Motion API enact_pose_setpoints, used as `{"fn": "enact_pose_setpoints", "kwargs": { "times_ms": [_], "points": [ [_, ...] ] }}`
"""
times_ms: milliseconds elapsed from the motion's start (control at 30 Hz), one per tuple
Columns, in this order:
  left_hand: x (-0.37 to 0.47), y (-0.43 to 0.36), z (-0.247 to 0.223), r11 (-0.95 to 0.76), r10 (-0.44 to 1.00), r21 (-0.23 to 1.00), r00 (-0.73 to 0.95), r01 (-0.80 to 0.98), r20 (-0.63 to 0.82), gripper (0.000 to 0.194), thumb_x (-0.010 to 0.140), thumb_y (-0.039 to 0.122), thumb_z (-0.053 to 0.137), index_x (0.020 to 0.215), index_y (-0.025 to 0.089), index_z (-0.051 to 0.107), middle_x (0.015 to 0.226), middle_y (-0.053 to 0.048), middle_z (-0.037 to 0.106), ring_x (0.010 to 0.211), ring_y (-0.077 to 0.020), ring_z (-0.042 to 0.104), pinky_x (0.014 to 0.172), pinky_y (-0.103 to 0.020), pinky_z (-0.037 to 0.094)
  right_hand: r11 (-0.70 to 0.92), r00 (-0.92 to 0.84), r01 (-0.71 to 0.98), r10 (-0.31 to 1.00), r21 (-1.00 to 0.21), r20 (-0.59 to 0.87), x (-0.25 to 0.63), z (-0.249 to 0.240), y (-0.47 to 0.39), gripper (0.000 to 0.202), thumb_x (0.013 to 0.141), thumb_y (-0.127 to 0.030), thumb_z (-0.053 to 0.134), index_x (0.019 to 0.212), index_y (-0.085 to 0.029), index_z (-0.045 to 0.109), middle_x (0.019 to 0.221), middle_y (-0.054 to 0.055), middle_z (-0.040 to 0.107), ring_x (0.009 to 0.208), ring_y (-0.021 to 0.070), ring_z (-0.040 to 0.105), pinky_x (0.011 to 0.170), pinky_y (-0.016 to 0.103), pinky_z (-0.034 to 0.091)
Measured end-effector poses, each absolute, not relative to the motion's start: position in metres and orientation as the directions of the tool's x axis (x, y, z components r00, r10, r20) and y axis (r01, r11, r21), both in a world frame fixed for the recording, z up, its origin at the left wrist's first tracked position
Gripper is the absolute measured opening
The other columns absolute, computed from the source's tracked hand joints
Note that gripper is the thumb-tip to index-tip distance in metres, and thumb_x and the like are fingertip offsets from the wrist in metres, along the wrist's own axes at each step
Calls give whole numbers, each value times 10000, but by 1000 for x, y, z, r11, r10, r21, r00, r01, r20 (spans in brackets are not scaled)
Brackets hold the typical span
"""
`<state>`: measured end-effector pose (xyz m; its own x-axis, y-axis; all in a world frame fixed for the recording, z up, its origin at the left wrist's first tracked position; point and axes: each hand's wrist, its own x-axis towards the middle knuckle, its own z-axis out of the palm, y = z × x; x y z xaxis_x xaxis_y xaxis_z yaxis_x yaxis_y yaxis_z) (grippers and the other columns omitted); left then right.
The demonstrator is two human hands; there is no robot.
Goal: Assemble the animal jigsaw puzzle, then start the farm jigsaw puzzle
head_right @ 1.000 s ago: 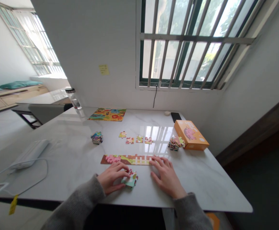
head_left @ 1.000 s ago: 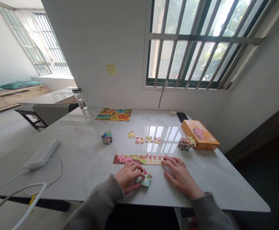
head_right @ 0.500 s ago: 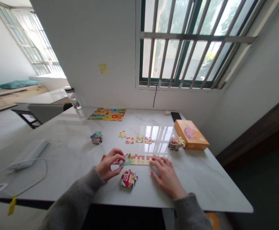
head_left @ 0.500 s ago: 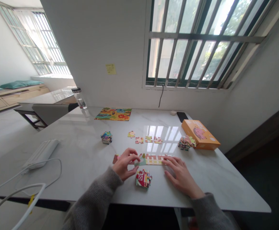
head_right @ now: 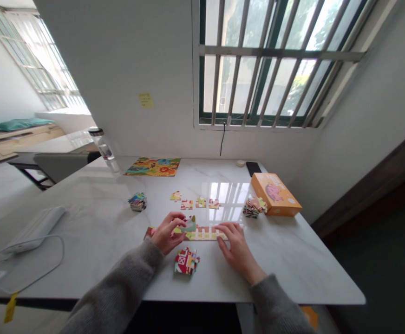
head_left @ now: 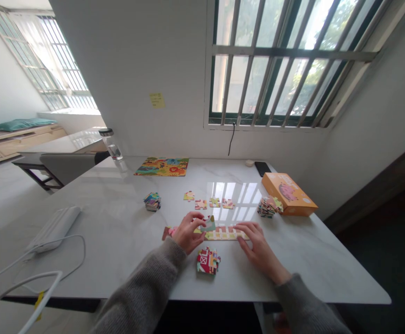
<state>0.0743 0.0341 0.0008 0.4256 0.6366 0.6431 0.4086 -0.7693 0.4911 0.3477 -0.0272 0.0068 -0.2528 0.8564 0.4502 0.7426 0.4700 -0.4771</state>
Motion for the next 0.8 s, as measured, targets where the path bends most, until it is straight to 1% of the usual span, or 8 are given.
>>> {"fn": "enact_pose_setpoints", "kwargs": {
  "times_ms": [100,233,300,400,500,600,700,800],
  "points": [
    [74,34,2,-779,620,461,411,425,669,298,760,22,634,976,218,576,1151,-88,558,1080,-239,604,942,-425,554,521,-303,668,843,-531,445,325,19,-14,324,982,-239,464,1290,-245,564,1127,95,667,1067,252,586,968,450,450],
    [73,34,3,-796,598,445,421,411,682,289,758,27,628,968,217,574,1164,-92,571,1093,-238,609,951,-421,552,498,-318,575,867,-649,384,293,35,14,435,966,-266,490,1400,-237,481,1017,75,686,906,218,622,883,415,493],
    [72,34,2,-798,594,437,424,414,684,272,758,40,636,957,217,581,1167,-93,576,1101,-238,610,951,-414,554,494,-361,509,866,-705,346,280,37,26,363,951,-261,501,1306,-229,570,923,49,692,820,199,623,821,382,505],
    [70,33,-1,-790,595,402,420,462,685,253,749,53,656,931,221,603,1172,-89,577,1105,-245,605,948,-419,552,464,-373,392,870,-794,324,267,32,36,233,951,-273,490,1099,-215,660,912,41,695,803,185,621,765,342,504],
    [69,34,-3,-803,565,346,438,485,699,240,777,70,665,954,226,624,1224,-86,570,1129,-247,590,955,-422,537,419,-312,321,893,-849,323,264,23,36,196,953,-316,496,1036,-209,638,927,40,674,835,185,607,779,340,492],
    [68,38,-3,-803,544,318,402,504,737,213,867,101,600,1029,236,629,1278,-89,550,1188,-238,560,972,-400,518,338,-241,204,927,-919,287,264,14,33,196,934,-398,537,947,-206,576,856,17,619,768,165,571,723,314,471],
    [66,43,-3,-781,551,343,318,522,771,170,928,119,532,1024,221,628,1119,-74,608,1060,-207,604,914,-369,521,231,-226,113,953,-966,202,263,6,33,293,869,-475,625,836,-205,515,742,-22,544,674,139,510,625,273,419],
    [65,44,-3,-772,569,361,315,523,760,181,943,110,494,1008,208,632,991,-53,634,937,-188,622,873,-363,512,185,-247,161,959,-970,141,260,1,35,378,814,-519,680,737,-199,493,670,-42,481,623,120,440,568,255,349]
  ]
}}
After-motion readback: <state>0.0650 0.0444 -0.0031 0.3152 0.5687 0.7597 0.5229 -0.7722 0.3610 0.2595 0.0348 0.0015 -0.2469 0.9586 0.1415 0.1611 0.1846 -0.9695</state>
